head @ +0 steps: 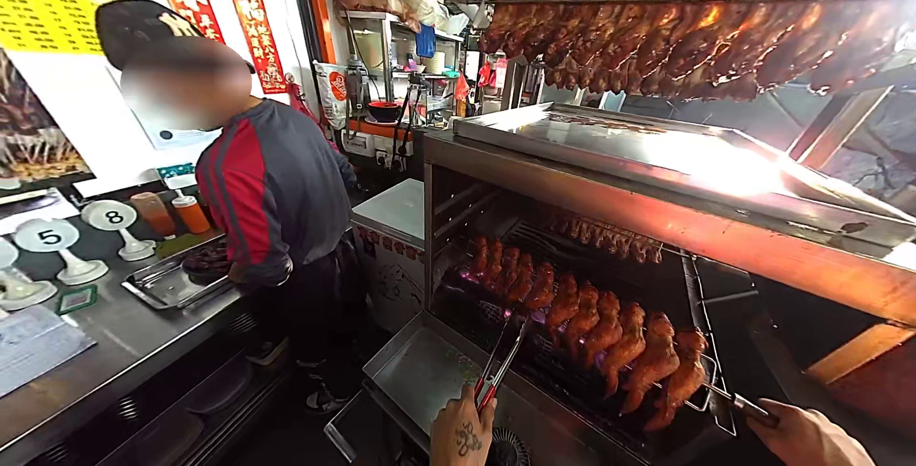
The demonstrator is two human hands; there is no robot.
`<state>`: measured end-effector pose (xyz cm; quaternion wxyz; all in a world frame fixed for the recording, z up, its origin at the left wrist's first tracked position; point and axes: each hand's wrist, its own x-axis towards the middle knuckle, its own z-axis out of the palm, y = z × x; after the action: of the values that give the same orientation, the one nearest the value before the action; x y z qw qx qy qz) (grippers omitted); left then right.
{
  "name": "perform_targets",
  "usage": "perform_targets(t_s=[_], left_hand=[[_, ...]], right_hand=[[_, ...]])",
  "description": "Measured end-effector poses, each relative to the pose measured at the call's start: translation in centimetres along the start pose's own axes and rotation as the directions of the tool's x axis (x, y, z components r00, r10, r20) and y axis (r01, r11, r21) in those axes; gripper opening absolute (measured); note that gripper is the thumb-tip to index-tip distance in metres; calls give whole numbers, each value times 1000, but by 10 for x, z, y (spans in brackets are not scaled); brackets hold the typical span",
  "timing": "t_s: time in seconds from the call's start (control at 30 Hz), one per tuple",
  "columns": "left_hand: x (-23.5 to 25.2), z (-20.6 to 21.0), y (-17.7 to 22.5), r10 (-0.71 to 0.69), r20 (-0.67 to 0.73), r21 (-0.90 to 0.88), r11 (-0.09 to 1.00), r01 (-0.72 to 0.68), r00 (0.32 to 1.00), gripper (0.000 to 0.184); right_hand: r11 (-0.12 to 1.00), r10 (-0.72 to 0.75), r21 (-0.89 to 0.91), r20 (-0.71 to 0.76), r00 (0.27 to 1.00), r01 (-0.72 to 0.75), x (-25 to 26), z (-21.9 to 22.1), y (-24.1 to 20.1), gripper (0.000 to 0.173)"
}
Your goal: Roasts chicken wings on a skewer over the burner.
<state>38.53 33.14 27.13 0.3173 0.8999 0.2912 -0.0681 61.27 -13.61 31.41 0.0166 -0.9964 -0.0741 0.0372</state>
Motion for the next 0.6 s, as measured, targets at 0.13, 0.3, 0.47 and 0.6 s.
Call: perform_targets(t_s=[0.13,0.3,0.47,0.6], left_hand=[[-3,-3,1,-10,8,8,1000,10,1000,59],[-12,-3,-1,-15,9,16,1000,14,1000,63],[-11,-10,1,54,-91,-95,994,-63,994,61],[5,-40,39,102,-144,-67,991,-113,984,60]], right_hand=[[1000,4,-5,-11,1000,-4,0,3,2,37],[1000,2,1,-17,1000,-2,-3,3,1,36],[1000,22,-17,-73,997,-23,-5,8,-2,34],[998,29,-49,-175,984,-38,-12,12,-6,33]])
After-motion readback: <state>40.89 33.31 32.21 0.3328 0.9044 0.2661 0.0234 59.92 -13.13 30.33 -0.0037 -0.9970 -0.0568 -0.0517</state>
